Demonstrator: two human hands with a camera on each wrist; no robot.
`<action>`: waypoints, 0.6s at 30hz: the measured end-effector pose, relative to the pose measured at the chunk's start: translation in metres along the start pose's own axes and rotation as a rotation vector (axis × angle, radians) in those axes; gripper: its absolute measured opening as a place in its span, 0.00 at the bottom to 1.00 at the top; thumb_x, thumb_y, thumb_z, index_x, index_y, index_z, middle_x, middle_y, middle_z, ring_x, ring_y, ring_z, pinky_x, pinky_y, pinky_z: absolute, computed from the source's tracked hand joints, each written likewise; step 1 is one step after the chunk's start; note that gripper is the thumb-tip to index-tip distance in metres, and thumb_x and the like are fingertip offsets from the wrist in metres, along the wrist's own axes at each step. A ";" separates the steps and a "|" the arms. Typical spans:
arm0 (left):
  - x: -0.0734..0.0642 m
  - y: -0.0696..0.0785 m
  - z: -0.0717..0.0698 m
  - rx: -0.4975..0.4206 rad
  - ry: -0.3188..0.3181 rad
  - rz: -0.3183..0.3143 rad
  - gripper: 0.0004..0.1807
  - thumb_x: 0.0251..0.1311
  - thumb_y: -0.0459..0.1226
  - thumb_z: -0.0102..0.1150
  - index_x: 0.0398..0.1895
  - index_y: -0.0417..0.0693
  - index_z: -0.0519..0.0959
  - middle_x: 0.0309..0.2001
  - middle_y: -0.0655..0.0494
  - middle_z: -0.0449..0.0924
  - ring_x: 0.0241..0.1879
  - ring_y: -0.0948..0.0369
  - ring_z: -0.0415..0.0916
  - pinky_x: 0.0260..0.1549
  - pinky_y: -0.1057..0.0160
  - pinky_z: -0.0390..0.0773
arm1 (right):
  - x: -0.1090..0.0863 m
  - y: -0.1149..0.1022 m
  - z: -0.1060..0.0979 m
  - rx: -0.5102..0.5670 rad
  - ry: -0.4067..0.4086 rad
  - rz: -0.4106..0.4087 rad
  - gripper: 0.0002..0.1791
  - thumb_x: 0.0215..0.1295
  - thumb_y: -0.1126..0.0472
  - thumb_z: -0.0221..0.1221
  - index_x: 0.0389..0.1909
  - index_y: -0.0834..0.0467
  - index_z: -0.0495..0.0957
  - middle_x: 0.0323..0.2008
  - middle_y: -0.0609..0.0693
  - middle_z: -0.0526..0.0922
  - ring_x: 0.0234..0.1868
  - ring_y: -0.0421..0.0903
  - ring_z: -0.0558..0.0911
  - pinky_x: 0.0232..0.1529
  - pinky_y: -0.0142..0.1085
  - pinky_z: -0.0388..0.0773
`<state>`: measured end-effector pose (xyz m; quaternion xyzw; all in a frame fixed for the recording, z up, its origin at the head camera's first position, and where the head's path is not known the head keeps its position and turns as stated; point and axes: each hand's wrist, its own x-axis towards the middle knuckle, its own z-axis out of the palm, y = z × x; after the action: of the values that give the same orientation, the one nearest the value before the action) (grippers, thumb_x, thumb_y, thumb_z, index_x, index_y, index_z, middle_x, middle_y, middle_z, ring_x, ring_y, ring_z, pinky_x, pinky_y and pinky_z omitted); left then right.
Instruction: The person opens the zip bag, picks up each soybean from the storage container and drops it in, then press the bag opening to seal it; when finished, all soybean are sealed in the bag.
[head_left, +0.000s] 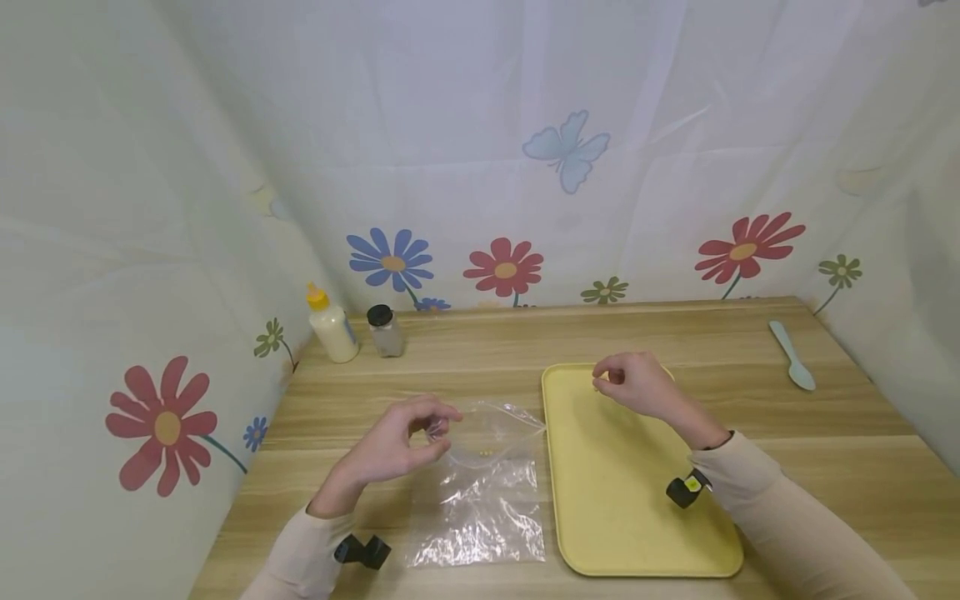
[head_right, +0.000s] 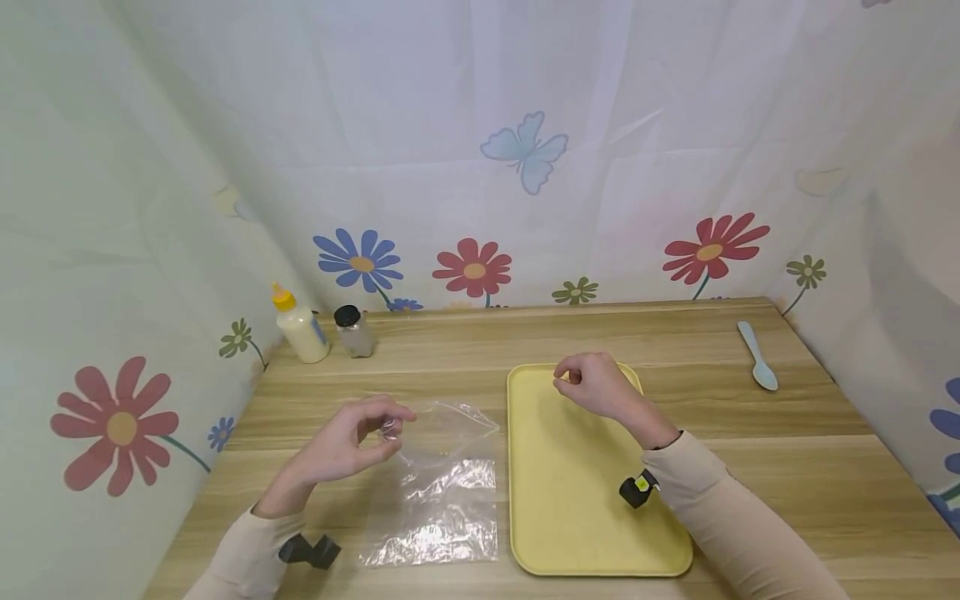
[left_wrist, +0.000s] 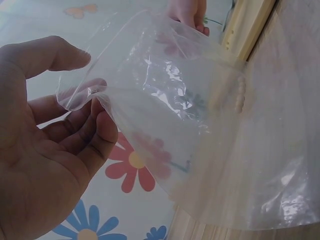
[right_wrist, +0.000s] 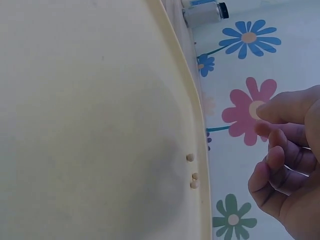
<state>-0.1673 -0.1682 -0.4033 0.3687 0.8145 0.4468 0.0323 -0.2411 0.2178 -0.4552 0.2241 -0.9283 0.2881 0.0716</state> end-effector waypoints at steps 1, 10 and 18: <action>0.000 0.000 0.000 0.000 0.000 0.003 0.19 0.50 0.22 0.63 0.48 0.33 0.78 0.35 0.52 0.78 0.35 0.54 0.76 0.43 0.60 0.83 | 0.000 0.002 0.001 -0.006 -0.003 0.006 0.06 0.60 0.62 0.64 0.35 0.59 0.85 0.17 0.42 0.72 0.17 0.35 0.65 0.21 0.29 0.64; 0.001 0.003 -0.001 0.002 -0.008 -0.005 0.18 0.50 0.22 0.62 0.47 0.34 0.79 0.35 0.51 0.78 0.35 0.52 0.76 0.42 0.59 0.83 | 0.002 0.013 0.007 -0.020 -0.045 0.044 0.07 0.59 0.62 0.65 0.36 0.61 0.85 0.17 0.43 0.72 0.15 0.36 0.64 0.19 0.29 0.62; 0.000 -0.026 0.005 0.018 -0.007 -0.007 0.19 0.51 0.23 0.63 0.49 0.36 0.78 0.35 0.52 0.78 0.36 0.53 0.76 0.42 0.60 0.83 | 0.005 0.023 0.013 -0.046 -0.086 0.064 0.07 0.58 0.62 0.66 0.36 0.61 0.85 0.17 0.43 0.73 0.15 0.36 0.67 0.20 0.29 0.64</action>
<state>-0.1801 -0.1731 -0.4254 0.3677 0.8197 0.4379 0.0333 -0.2559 0.2248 -0.4762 0.2046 -0.9436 0.2589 0.0272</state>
